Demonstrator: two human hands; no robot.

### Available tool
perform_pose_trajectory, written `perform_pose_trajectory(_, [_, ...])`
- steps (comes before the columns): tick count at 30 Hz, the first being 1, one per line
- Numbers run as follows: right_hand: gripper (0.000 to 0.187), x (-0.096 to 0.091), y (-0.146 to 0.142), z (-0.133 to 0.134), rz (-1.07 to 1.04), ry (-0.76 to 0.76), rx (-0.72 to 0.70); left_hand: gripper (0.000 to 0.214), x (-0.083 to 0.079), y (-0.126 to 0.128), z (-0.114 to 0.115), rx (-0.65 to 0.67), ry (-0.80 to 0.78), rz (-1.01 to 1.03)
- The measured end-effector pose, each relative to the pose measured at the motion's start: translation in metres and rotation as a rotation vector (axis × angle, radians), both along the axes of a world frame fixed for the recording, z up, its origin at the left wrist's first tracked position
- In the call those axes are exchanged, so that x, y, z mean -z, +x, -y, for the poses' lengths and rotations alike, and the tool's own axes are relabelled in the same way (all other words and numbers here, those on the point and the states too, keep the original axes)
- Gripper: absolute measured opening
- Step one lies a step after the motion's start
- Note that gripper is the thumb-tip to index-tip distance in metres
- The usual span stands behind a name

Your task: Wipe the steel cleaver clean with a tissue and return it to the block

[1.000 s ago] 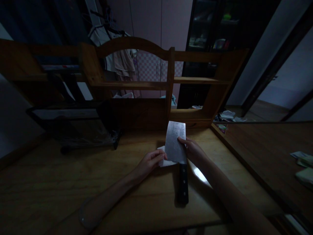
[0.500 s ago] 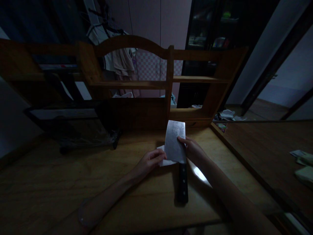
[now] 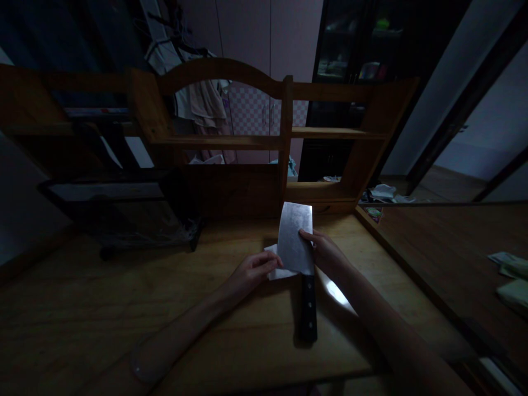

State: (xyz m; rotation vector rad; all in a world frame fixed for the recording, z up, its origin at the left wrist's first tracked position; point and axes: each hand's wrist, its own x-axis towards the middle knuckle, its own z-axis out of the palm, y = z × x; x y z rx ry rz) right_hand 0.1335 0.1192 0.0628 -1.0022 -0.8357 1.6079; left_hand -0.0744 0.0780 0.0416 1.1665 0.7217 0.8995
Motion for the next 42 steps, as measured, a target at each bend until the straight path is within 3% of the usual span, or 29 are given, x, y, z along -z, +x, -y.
perform_pose_trajectory(8, [0.019,0.0029,0.0013,-0.0026,0.003,-0.002,-0.001,0.026,0.0009,-0.0003,0.0,-0.051,-0.011,-0.053])
perform_pose_trajectory(22, [0.015,0.0002,0.0012,-0.0008,0.011,-0.019,0.001,0.027,0.0031,-0.0023,-0.0015,-0.022,0.037,-0.105])
perform_pose_trajectory(42, [0.014,0.0032,0.0018,-0.0039,0.004,-0.02,0.006,0.024,0.006,-0.0024,-0.001,0.013,-0.051,0.083])
